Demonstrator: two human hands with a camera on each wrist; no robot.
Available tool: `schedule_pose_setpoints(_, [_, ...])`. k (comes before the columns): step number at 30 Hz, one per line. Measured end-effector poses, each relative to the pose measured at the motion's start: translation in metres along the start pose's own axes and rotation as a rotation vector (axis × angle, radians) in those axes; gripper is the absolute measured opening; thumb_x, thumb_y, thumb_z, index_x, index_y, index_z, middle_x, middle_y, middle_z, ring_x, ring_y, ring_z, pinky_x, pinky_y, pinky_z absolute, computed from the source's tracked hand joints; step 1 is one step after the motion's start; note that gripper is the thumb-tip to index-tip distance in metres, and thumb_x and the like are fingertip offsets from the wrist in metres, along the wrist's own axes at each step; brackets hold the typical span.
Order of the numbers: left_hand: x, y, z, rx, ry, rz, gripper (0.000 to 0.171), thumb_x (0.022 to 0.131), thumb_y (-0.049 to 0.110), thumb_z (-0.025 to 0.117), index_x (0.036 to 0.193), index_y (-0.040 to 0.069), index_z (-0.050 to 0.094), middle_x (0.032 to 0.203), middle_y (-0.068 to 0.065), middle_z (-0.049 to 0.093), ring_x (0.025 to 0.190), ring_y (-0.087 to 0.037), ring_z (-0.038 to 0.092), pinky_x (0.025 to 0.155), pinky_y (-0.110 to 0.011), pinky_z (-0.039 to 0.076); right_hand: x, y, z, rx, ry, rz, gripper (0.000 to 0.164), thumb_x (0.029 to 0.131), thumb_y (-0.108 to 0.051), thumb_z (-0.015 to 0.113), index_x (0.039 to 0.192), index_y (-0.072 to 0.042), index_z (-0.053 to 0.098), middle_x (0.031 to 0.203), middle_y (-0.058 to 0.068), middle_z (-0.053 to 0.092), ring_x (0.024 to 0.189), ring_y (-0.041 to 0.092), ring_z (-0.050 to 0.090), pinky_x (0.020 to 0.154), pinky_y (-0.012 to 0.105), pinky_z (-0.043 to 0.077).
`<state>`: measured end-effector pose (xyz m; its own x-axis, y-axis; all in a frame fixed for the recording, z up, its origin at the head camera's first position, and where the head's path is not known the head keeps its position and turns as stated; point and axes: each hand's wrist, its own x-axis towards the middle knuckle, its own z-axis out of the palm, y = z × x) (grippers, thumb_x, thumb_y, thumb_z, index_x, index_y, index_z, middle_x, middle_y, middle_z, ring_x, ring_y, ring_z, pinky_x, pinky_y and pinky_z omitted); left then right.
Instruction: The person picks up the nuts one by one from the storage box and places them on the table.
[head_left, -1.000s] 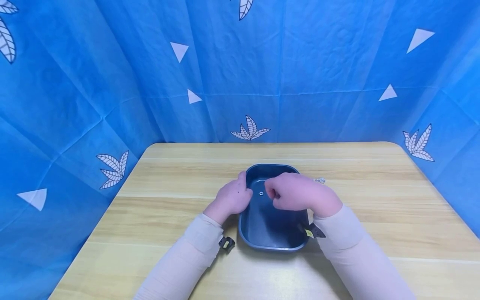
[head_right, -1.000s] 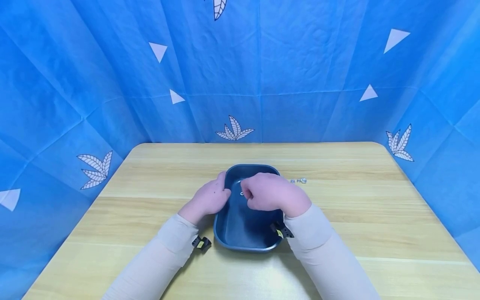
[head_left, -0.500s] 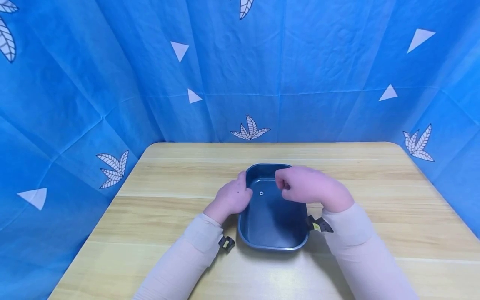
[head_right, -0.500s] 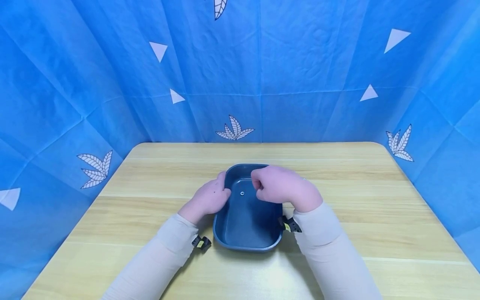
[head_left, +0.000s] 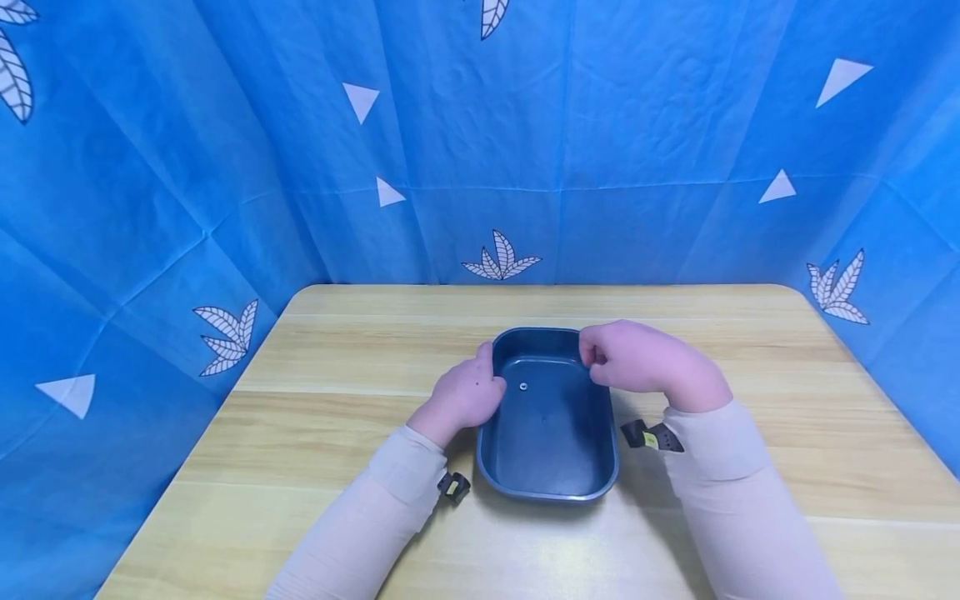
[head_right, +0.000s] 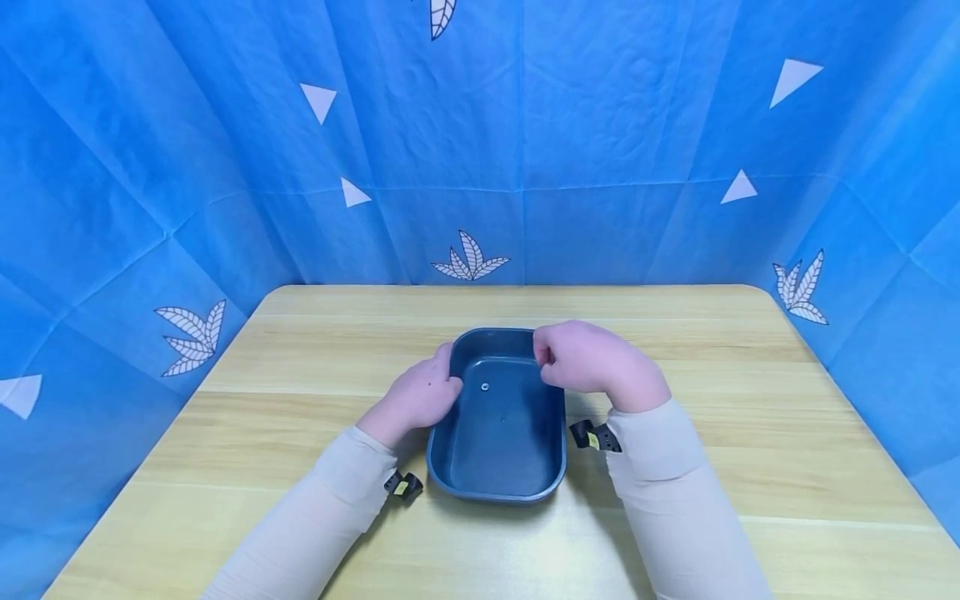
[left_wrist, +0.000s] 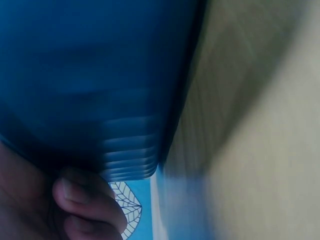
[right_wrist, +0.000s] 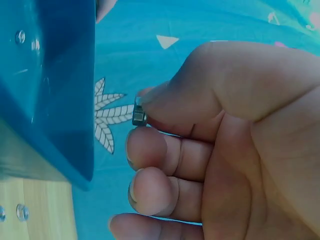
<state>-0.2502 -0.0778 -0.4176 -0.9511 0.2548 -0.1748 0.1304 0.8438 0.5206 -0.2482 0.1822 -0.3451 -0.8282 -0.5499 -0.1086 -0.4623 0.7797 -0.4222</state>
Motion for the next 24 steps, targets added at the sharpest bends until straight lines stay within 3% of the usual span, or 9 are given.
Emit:
schedule_pose_setpoints(6, [0.0,0.0,0.0,0.014,-0.004,-0.003,0.067,0.102,0.026,0.046,0.158,0.001,0.02,0.08,-0.008,0.06,0.065,-0.022,0.06,0.058,-0.038,0.047,-0.001,0.01,-0.001,0.004,-0.01,0.033,0.016,0.084,0.0,0.054,0.084,-0.014,0.06,0.076,-0.001,0.056,0.067,0.018,0.052,0.065,0.036,0.044])
schedule_pose_setpoints(15, [0.0,0.0,0.0,0.022,0.006,0.011,0.067,0.102,0.026,0.046,0.158,0.0,0.02,0.098,-0.012,0.064,0.071,-0.022,0.06,0.06,-0.037,0.047,-0.005,0.029,-0.004,0.034,-0.035,0.107,0.017,0.084,0.0,0.05,0.086,-0.012,0.061,0.08,0.001,0.057,0.07,0.019,0.051,0.067,0.037,0.043])
schedule_pose_setpoints(24, [0.0,0.0,0.0,0.02,0.008,0.002,0.067,0.103,0.027,0.046,0.159,0.0,0.02,0.116,-0.015,0.063,0.077,-0.023,0.06,0.061,-0.036,0.047,-0.006,0.051,-0.003,0.055,-0.065,0.185,0.007,0.086,-0.007,0.057,0.087,-0.01,0.063,0.08,0.002,0.058,0.072,0.02,0.052,0.066,0.037,0.044])
